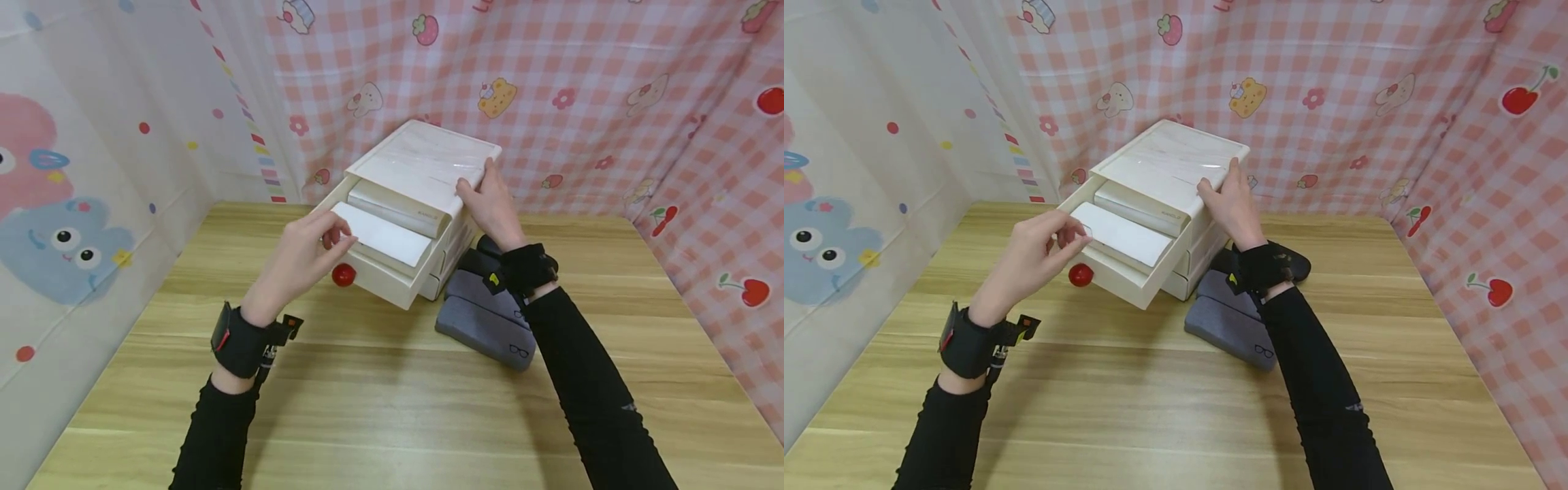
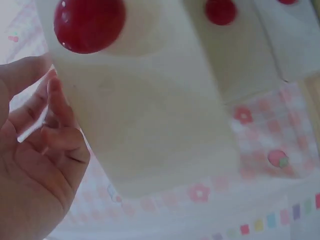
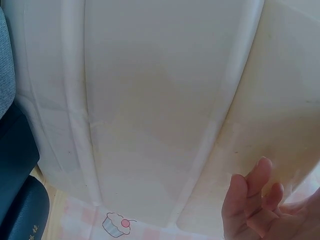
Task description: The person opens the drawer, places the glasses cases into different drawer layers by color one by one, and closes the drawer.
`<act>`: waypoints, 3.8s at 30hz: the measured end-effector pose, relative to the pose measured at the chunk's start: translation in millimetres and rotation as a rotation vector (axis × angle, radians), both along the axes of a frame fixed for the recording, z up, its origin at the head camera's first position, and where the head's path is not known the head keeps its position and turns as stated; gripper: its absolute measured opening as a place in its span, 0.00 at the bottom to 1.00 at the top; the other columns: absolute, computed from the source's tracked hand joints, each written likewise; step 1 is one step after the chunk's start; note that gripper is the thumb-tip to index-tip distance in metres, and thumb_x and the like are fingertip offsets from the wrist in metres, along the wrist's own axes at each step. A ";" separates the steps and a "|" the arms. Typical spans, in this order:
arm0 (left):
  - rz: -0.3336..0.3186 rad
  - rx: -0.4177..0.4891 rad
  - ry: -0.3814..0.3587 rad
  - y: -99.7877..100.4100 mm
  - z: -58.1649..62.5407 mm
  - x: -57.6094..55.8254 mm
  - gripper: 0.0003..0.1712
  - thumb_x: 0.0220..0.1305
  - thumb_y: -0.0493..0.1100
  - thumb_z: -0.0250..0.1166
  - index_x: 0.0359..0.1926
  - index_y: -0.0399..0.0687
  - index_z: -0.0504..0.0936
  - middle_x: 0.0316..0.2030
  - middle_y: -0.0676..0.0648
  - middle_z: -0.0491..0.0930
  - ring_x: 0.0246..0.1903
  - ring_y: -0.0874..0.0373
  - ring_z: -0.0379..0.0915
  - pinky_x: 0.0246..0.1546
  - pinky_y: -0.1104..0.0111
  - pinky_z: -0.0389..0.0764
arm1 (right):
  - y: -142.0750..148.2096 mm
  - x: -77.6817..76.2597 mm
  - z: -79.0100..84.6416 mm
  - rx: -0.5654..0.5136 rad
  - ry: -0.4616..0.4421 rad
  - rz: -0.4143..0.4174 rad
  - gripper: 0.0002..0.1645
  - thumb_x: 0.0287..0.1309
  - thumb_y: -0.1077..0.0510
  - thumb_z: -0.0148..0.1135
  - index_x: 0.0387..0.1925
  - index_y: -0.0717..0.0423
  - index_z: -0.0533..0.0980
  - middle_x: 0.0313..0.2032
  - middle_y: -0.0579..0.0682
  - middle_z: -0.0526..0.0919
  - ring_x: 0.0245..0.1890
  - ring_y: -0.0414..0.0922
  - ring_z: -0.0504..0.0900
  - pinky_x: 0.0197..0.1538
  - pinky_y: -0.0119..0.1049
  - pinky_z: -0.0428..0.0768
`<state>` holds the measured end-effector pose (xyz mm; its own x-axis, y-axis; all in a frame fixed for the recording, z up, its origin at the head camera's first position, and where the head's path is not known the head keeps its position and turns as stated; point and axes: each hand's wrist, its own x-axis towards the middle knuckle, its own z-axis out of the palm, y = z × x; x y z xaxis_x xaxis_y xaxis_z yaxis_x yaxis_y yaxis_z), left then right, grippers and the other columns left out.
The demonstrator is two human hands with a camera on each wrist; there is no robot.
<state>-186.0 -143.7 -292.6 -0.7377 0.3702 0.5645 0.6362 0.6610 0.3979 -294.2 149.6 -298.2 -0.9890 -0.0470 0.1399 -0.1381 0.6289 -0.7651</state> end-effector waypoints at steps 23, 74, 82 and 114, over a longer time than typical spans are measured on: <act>0.145 0.081 -0.086 4.5 -45.2 26.1 0.14 0.59 0.45 0.67 0.34 0.40 0.73 0.21 0.47 0.79 0.19 0.61 0.72 0.21 0.75 0.73 | -1.1 -0.9 -0.5 -0.017 0.008 0.010 0.52 0.62 0.38 0.42 0.74 0.58 0.33 0.75 0.59 0.40 0.73 0.50 0.50 0.73 0.45 0.54; 0.170 -0.136 -0.136 53.1 -17.5 -74.2 0.23 0.64 0.59 0.59 0.37 0.41 0.74 0.17 0.47 0.72 0.17 0.56 0.68 0.17 0.71 0.63 | -0.7 -1.0 -2.5 -0.023 0.006 -0.008 0.51 0.62 0.38 0.42 0.74 0.57 0.33 0.75 0.57 0.39 0.75 0.48 0.46 0.74 0.43 0.51; 0.300 0.050 0.035 40.7 9.8 -93.5 0.18 0.64 0.50 0.61 0.34 0.36 0.80 0.29 0.39 0.81 0.32 0.46 0.74 0.36 0.60 0.73 | 0.8 -1.8 -2.1 -0.037 0.010 -0.006 0.51 0.62 0.39 0.42 0.74 0.57 0.34 0.75 0.57 0.39 0.75 0.47 0.46 0.74 0.43 0.51; 0.279 0.110 -0.638 25.4 19.8 -139.1 0.25 0.62 0.63 0.58 0.38 0.45 0.70 0.28 0.50 0.60 0.30 0.56 0.60 0.32 0.69 0.60 | -45.9 66.1 -30.7 -0.288 0.650 -0.112 0.15 0.64 0.56 0.57 0.36 0.68 0.77 0.23 0.58 0.76 0.22 0.39 0.70 0.28 0.24 0.66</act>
